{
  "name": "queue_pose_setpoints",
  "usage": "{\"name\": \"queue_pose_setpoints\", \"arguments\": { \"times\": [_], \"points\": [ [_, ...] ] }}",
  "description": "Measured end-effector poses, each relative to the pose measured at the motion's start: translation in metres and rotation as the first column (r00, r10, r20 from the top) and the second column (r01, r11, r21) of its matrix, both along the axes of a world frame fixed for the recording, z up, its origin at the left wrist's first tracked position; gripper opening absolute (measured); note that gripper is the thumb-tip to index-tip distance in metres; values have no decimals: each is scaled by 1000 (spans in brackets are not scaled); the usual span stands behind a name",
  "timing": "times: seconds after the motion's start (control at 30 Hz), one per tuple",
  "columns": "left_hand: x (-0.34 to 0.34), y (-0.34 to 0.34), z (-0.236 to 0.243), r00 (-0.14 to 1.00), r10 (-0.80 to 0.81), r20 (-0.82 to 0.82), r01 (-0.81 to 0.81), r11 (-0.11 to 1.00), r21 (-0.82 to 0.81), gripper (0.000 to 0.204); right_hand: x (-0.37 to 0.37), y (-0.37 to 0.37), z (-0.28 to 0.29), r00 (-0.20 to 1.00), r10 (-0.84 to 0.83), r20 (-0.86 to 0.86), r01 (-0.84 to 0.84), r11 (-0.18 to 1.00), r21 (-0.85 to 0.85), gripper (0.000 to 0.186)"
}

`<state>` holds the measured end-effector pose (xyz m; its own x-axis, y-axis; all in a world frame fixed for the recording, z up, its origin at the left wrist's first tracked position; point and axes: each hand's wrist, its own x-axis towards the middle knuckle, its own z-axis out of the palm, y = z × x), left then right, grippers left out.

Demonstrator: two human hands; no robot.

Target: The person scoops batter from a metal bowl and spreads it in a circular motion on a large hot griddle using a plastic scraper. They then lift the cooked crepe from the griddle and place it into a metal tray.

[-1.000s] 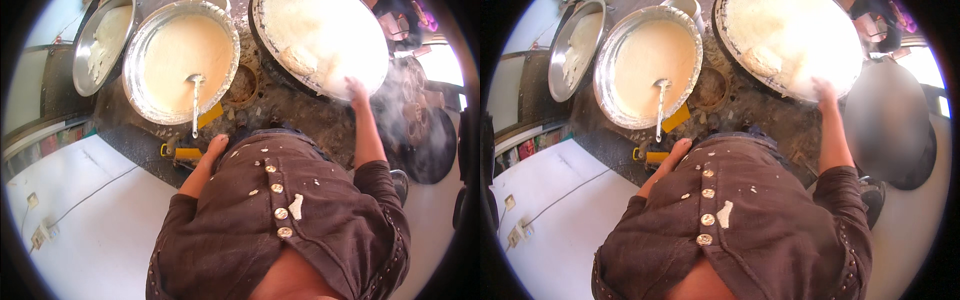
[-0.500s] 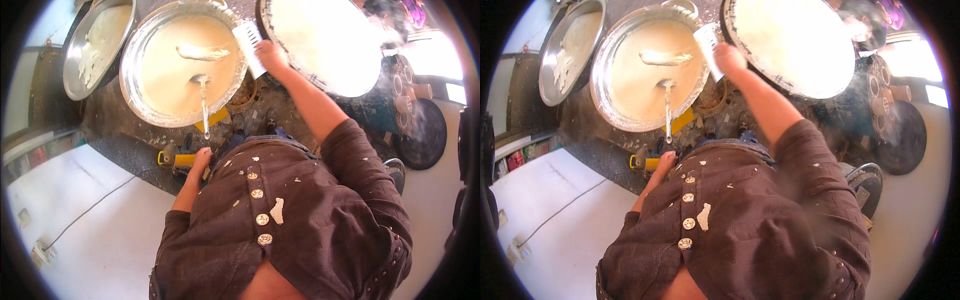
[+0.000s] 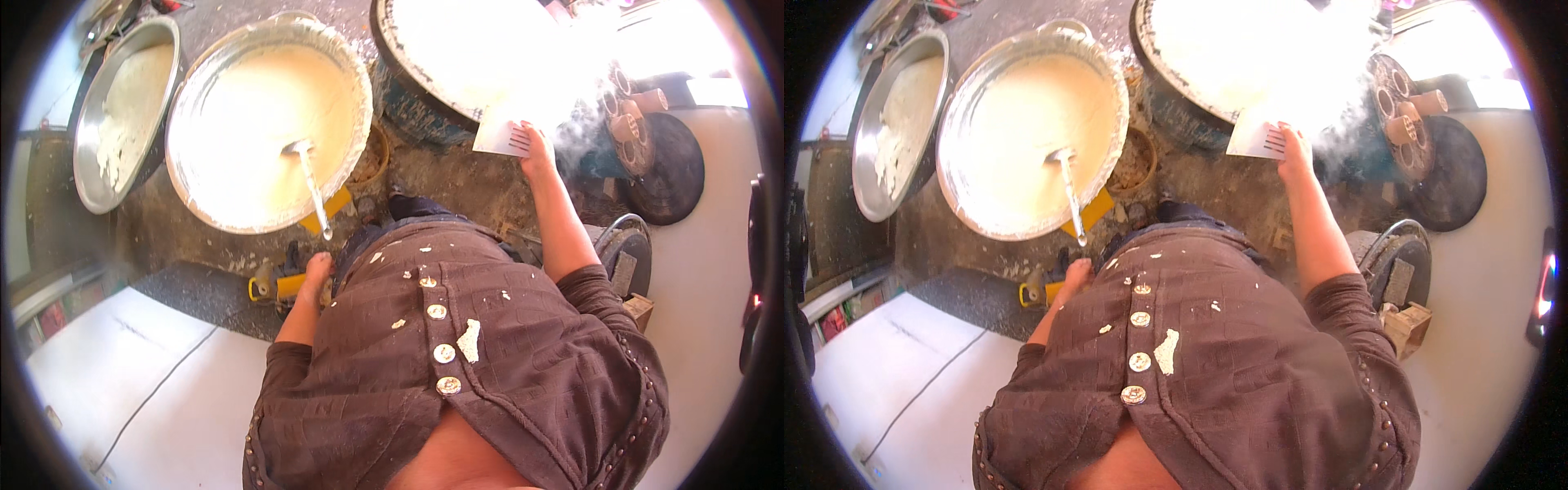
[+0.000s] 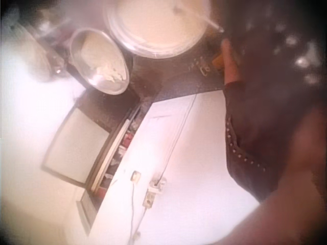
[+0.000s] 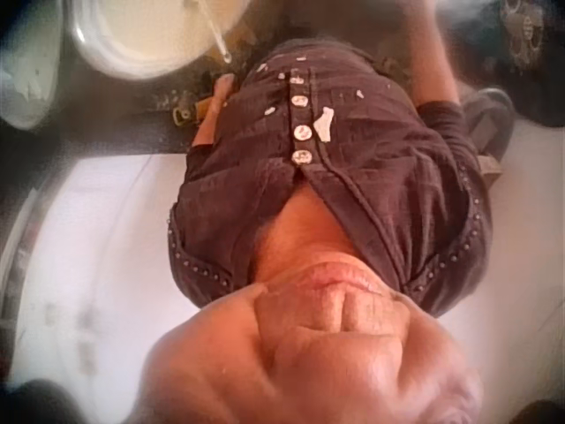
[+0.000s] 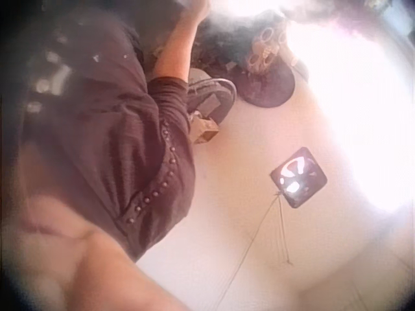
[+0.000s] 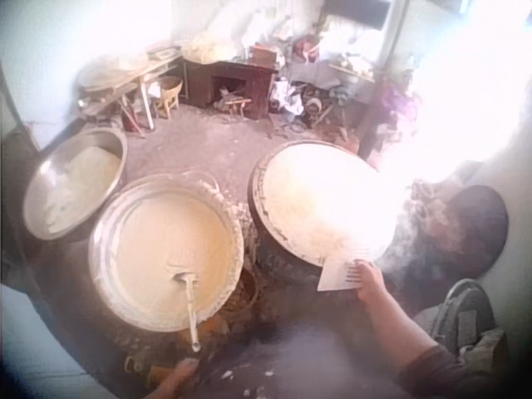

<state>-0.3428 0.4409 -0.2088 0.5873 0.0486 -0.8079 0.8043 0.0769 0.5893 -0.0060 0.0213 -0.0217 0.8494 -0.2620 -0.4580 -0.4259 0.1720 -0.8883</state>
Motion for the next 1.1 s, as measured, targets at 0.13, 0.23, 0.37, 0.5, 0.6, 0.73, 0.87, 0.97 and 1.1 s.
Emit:
{"name": "queue_pose_setpoints", "arguments": {
  "times": [0.13, 0.23, 0.37, 0.5, 0.6, 0.73, 0.87, 0.97, 1.1],
  "points": [
    [22, -11, -2, 987, -163, -3, 157, 945, 288, 25, 4, -14, -3, 998, -48, 29, 45, 993, 106, 17],
    [28, -25, -1, 988, -130, 83, 108, 969, 223, 33, 8, -18, -6, 999, -12, -30, 16, 993, 114, 19],
    [34, -42, -4, 745, -658, 109, 434, 602, 670, 28, 44, -38, 1, 963, 270, 8, -266, 955, -131, 26],
    [40, -72, 19, 906, -357, 229, 240, 877, 417, 23, 118, -77, 7, 765, 628, 141, -272, 514, -814, 25],
    [62, -105, 43, 998, -61, 27, 50, 948, 314, 25, 167, -90, -1, 807, 589, -32, -182, 196, -964, 28],
    [79, -136, 65, 989, -122, 88, 69, 888, 454, 34, 184, -45, -22, 814, 495, -303, -436, 178, -882, 26],
    [76, -148, 70, 974, -222, 44, 170, 845, 508, 37, 138, 2, -26, 570, 775, -273, -429, -2, -903, 28],
    [77, -142, 65, 972, -232, 39, 192, 877, 440, 36, 104, 3, -18, 401, 893, -205, -221, -123, -967, 26],
    [95, -121, 44, 951, -308, 1, 286, 887, 362, 35, 102, -38, -1, 699, 666, -260, -544, 260, -798, 22]
  ]
}}
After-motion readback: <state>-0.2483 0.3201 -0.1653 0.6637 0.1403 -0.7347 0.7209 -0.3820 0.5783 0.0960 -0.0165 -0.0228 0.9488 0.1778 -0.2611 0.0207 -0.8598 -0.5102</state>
